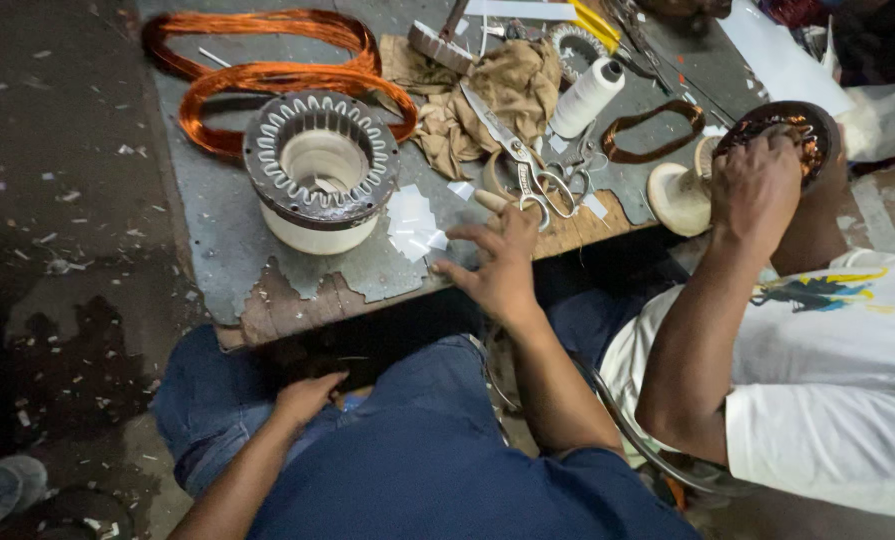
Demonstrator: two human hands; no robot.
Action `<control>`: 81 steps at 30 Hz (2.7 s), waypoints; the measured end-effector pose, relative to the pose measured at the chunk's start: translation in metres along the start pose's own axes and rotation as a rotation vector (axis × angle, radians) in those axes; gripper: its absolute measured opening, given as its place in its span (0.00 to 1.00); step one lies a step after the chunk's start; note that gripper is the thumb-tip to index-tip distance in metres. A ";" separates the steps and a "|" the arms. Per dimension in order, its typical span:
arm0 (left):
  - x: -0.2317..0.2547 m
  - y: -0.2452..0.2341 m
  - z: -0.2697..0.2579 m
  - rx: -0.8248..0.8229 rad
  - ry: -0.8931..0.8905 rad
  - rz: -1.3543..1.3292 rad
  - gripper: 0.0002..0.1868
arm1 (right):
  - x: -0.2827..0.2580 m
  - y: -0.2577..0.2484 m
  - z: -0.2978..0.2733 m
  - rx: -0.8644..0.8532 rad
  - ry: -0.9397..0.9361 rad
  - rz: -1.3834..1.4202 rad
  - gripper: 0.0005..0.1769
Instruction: The person winds orange copper wire around a stator core, using a wooden tool to press the wire into the slots. They repeatedly pull wire from a coil, wrap it around the core, and tuck it into place.
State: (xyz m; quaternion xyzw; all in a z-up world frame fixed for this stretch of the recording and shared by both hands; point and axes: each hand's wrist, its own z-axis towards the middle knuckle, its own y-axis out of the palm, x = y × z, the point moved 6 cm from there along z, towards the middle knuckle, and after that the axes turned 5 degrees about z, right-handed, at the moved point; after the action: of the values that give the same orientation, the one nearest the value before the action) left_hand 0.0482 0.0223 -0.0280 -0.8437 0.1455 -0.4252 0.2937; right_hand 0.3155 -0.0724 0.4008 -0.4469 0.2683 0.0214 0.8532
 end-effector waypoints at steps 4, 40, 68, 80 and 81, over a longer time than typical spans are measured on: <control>0.000 0.001 -0.003 -0.038 -0.223 -0.217 0.30 | -0.013 0.001 0.012 0.091 -0.022 -0.082 0.27; 0.060 -0.039 -0.029 0.002 0.038 -0.208 0.17 | -0.071 0.008 0.045 0.123 -0.433 0.187 0.15; 0.328 -0.441 -0.214 0.805 0.332 -0.202 0.22 | -0.045 0.097 0.079 -0.165 0.555 1.479 0.23; 0.295 -0.372 -0.203 0.712 0.529 -0.672 0.25 | -0.097 0.055 0.015 -0.161 0.437 1.301 0.35; 0.293 -0.371 -0.203 0.759 0.511 -0.613 0.26 | -0.096 0.040 0.024 -0.104 0.369 1.141 0.37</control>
State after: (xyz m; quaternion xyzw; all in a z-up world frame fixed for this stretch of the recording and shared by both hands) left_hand 0.0585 0.0926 0.4813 -0.5519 -0.2036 -0.7053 0.3956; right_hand 0.2328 -0.0102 0.4280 -0.2699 0.6081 0.4112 0.6231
